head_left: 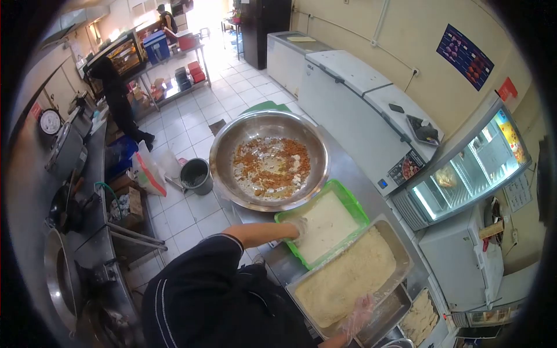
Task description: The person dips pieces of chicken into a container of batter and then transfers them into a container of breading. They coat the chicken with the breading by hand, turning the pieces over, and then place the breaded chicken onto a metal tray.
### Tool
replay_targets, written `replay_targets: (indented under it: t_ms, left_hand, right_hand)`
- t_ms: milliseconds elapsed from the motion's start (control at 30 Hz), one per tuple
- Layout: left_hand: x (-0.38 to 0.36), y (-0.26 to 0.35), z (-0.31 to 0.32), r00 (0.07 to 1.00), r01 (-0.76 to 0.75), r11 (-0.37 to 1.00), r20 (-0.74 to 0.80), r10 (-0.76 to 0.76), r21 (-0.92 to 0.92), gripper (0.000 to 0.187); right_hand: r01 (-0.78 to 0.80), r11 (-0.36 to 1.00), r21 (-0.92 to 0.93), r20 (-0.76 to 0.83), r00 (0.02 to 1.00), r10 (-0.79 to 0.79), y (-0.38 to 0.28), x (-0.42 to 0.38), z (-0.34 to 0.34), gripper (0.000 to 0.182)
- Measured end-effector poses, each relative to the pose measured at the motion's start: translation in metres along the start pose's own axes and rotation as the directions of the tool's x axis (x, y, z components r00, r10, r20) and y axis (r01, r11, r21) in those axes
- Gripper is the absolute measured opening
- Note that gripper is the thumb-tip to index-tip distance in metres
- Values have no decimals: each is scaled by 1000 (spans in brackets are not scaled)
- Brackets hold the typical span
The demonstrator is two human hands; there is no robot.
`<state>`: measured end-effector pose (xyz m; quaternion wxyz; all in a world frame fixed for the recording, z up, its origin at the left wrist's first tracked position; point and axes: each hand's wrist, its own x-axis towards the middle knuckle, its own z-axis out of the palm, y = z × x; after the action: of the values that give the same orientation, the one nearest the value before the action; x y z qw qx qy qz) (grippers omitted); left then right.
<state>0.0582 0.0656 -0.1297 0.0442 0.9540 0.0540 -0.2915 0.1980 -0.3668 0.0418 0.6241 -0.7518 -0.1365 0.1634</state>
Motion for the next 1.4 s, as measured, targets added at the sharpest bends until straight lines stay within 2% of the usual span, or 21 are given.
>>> replay_targets:
  t_ms: [100, 200, 300, 400, 467, 533, 600, 667, 700, 767, 833, 867, 967, 1067, 1167, 1267, 1367, 1400]
  left_hand:
    - [-66, 22, -74, 999, 35, 999, 13, -35, 11, 58]
    - [-55, 9, -70, 996, -54, 992, 62, 61, -114, 70]
    - [-72, 6, -83, 986, 138, 909, -27, -162, -393, 66]
    - [-69, -15, -53, 929, -166, 754, -358, -97, -636, 61]
    - [-78, -9, -67, 947, -62, 776, -281, -152, -628, 53]
    - [-85, 4, -88, 956, 35, 789, -208, -205, -613, 46]
    - [-86, 8, -89, 936, 120, 788, -196, -292, -604, 42]
    - [-83, 12, -85, 896, 171, 782, -235, -376, -600, 39]
    - [-79, 10, -76, 871, 123, 808, -328, -366, -576, 39]
    - [-67, -1, -54, 834, 62, 805, -413, -366, -590, 40]
    - [-62, 0, -52, 811, 69, 744, -397, -429, -664, 41]
    - [-68, 3, -62, 791, 88, 713, -386, -475, -696, 40]
    - [-64, -2, -66, 816, -134, 321, -288, -501, -938, 34]
    - [-67, 5, -71, 674, -122, 534, -465, -574, -837, 27]
    - [-73, 8, -88, 749, -215, 473, -455, -482, -855, 25]
    - [-102, 30, -128, 801, -94, 490, -358, -479, -867, 24]
    - [-119, 39, -156, 812, 45, 620, -333, -480, -783, 29]
    - [-121, 40, -160, 811, 59, 679, -361, -460, -732, 31]
  right_hand:
    - [93, 991, -96, 20, 996, -92, -3, 7, -8, 45]
    - [45, 999, -25, 58, 997, -44, -6, 9, -18, 45]
    - [-4, 999, 34, 61, 998, 2, -10, 7, -23, 46]
    - [-17, 1000, -17, 89, 996, 18, -8, 5, -29, 51]
    - [-51, 923, 381, 148, 989, -6, 22, 10, -34, 50]
    - [-31, 923, 384, 141, 990, -26, 40, 5, -52, 48]
    - [37, 999, 10, 124, 992, -38, 4, 0, -35, 46]
    - [33, 999, -36, 149, 989, -27, -7, -1, -32, 53]
    - [21, 998, -63, 146, 989, -11, -9, -5, -36, 56]
    - [44, 991, 123, 196, 978, -68, 30, 1, -51, 54]
    - [-52, 999, -2, 55, 997, 52, -6, -9, -37, 47]
    - [-62, 998, 6, 44, 997, 62, -6, -10, -38, 48]
    - [-87, 995, 48, 34, 996, 85, -4, -14, -41, 49]
    - [-113, 988, 109, 33, 993, 110, 0, -21, -44, 48]
    - [-140, 988, 57, 27, 990, 139, 2, -25, -43, 49]
    - [-118, 991, -55, 93, 988, 123, 22, -20, -42, 49]
    - [-52, 952, -302, 240, 962, 129, 17, -15, -28, 52]
    - [-64, 961, -269, 330, 931, 154, 31, -11, -18, 51]
